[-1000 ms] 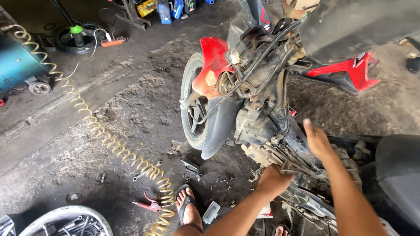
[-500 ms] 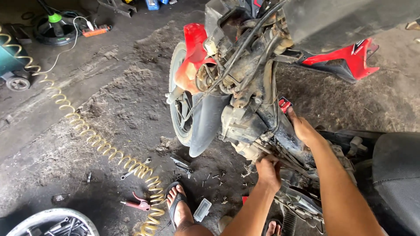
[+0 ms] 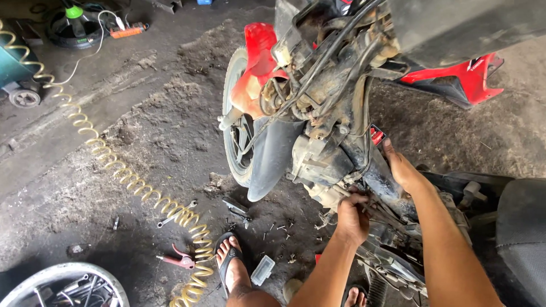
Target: Repairing or adjusting the electrical wiring and components on a disassembled motorcycle.
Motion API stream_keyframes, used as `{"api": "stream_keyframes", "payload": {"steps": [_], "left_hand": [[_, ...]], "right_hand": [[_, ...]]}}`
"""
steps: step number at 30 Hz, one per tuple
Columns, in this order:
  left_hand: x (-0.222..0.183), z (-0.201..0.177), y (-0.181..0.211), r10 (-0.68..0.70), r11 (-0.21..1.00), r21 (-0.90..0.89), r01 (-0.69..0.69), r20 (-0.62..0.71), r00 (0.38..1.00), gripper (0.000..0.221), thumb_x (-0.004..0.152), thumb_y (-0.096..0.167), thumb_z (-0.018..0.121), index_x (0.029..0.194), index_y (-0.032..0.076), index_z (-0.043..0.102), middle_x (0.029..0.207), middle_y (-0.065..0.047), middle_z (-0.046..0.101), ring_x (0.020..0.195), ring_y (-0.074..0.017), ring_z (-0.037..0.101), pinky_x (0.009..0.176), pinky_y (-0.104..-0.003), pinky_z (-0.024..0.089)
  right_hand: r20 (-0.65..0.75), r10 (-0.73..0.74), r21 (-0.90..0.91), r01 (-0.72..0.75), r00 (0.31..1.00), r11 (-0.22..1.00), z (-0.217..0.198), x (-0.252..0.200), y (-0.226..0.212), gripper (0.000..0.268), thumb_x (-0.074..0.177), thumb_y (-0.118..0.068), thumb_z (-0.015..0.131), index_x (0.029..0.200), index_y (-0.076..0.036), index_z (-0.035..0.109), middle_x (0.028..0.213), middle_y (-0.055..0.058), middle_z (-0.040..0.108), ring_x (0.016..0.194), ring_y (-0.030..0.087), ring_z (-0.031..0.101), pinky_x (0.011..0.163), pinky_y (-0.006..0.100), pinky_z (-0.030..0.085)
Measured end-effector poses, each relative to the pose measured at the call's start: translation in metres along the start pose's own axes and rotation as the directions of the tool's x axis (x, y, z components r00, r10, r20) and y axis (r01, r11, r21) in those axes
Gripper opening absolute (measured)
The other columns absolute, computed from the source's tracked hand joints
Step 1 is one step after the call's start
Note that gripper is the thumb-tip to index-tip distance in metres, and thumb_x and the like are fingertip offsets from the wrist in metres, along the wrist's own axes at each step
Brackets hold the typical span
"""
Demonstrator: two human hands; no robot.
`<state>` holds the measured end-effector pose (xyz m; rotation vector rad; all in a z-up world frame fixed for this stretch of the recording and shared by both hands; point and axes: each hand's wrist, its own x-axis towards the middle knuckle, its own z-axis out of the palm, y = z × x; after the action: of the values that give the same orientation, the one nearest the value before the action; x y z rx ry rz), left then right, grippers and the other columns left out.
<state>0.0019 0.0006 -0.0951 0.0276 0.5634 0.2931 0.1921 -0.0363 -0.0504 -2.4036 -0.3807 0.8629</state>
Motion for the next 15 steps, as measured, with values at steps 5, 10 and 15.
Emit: {"api": "stream_keyframes", "payload": {"steps": [5, 10, 15], "left_hand": [[-0.001, -0.004, 0.001, -0.014, 0.999, 0.037, 0.015, -0.034, 0.999, 0.023, 0.076, 0.009, 0.062, 0.098, 0.014, 0.059, 0.091, -0.005, 0.068, 0.085, -0.0189, 0.062, 0.076, -0.032, 0.045], [0.011, -0.022, -0.007, -0.045, 0.999, -0.013, 0.044, -0.073, 0.996, 0.023, 0.078, 0.018, 0.059, 0.1, 0.012, 0.059, 0.092, -0.008, 0.07, 0.088, -0.0221, 0.066, 0.08, -0.034, 0.049], [0.013, -0.031, -0.01, -0.058, 0.997, -0.059, 0.057, -0.007, 0.998, 0.033, 0.088, 0.044, 0.055, 0.1, 0.013, 0.058, 0.096, -0.01, 0.073, 0.093, -0.0233, 0.069, 0.077, -0.035, 0.048]], "right_hand": [[-0.008, 0.12, -0.03, -0.12, 0.993, 0.992, 0.0, -0.007, -0.01, 0.119, 0.076, -0.093, 0.011, 0.159, -0.013, 0.037, 0.166, 0.017, 0.03, 0.156, 0.037, 0.024, 0.124, 0.059, 0.019], [-0.01, 0.153, -0.045, -0.154, 0.988, 0.987, 0.0, -0.006, -0.007, 0.125, 0.072, -0.096, 0.009, 0.162, -0.012, 0.028, 0.169, 0.019, 0.021, 0.157, 0.039, 0.016, 0.124, 0.063, 0.018], [-0.055, 0.094, -0.073, -0.098, 0.994, 0.993, -0.001, 0.009, 0.009, 0.121, 0.08, -0.093, 0.01, 0.153, -0.003, 0.043, 0.163, 0.026, 0.032, 0.153, 0.041, 0.028, 0.122, 0.06, 0.022]]}}
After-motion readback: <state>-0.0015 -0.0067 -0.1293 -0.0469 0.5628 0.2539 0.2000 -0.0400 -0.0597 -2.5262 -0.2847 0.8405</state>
